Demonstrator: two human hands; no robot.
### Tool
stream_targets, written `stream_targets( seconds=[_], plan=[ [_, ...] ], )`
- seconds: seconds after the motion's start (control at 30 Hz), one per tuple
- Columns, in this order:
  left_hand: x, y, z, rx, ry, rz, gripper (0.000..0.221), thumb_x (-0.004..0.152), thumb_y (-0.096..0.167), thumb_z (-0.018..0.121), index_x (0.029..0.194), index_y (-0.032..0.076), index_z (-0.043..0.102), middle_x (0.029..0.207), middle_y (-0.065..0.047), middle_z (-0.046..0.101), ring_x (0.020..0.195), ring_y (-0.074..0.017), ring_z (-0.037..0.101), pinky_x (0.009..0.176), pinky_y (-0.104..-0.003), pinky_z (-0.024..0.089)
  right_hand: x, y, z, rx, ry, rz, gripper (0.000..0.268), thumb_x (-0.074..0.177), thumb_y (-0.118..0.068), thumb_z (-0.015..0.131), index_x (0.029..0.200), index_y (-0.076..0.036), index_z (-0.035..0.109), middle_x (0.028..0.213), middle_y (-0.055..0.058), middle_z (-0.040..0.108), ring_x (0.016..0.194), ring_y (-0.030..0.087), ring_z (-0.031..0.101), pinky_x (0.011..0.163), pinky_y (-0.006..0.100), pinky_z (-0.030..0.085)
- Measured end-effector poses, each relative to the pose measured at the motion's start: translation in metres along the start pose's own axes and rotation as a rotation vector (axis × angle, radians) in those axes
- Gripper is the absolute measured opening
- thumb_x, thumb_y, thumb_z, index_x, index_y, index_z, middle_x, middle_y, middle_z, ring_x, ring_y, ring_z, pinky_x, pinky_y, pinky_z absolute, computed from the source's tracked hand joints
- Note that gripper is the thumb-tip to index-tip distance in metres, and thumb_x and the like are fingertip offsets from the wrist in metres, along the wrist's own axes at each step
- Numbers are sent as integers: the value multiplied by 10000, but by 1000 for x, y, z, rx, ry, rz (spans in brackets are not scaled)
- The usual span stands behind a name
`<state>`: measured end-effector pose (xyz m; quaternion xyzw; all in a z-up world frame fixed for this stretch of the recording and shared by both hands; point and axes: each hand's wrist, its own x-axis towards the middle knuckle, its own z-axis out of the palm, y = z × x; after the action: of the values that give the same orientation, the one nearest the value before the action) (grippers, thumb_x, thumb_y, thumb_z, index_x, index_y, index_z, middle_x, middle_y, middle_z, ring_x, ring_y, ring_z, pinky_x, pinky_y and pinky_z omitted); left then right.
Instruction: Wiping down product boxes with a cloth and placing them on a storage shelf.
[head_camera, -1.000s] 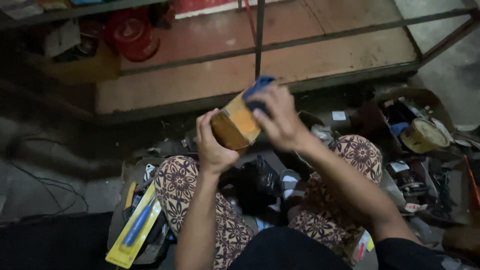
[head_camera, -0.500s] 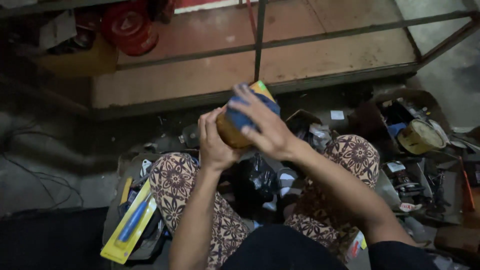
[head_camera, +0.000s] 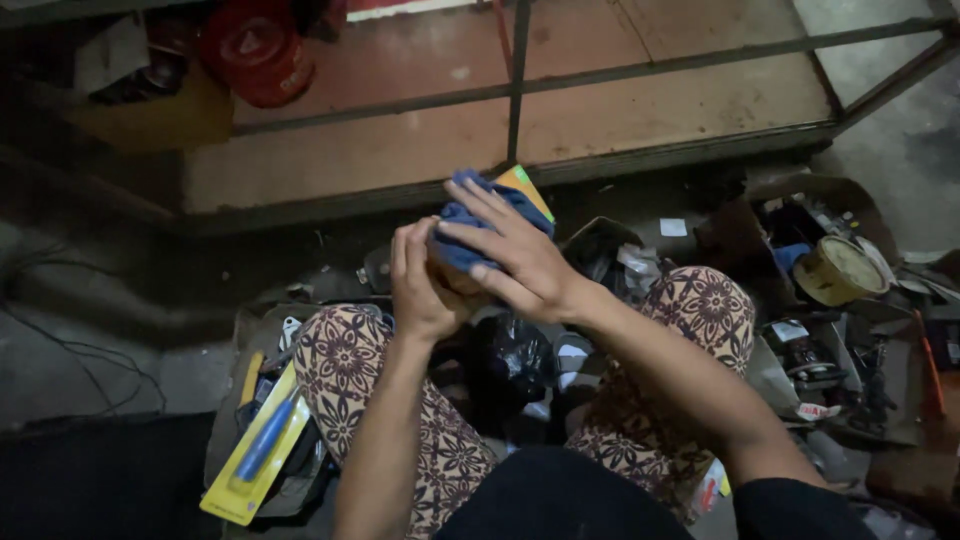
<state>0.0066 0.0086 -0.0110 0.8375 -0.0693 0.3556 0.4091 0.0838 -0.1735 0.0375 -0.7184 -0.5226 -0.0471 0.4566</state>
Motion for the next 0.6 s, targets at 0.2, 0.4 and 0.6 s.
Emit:
stream_targets(
  seconds=[0.2,0.4,0.6],
  plan=[
    [6,18,4,91,-80,52,891,597,280,945,1325,32,496,1224,-166,591,1117,-407,579,1003,-490,491,-3,53,-5,92,58,208,550,1094,-337,427,1558,-42,446,1672,178,412,1616,395,308,1330,508,228],
    [6,20,-1,-55,-92,-227,830,642,270,913,1347,71,522,1223,-153,592,1063,-334,649,920,-416,552,-2,-9,-6,-31,-13,-19,536,1008,-259,592,1499,-59,511,1655,239,359,1588,432,273,1307,536,227],
    [11,15,0,-71,33,-221,830,626,258,931,1331,66,536,1229,-154,609,1152,-345,657,1008,-412,536,1,-8,-12,-10,-8,3,452,956,-203,688,1382,-68,617,1610,233,429,1559,446,326,1278,531,275]
  ],
)
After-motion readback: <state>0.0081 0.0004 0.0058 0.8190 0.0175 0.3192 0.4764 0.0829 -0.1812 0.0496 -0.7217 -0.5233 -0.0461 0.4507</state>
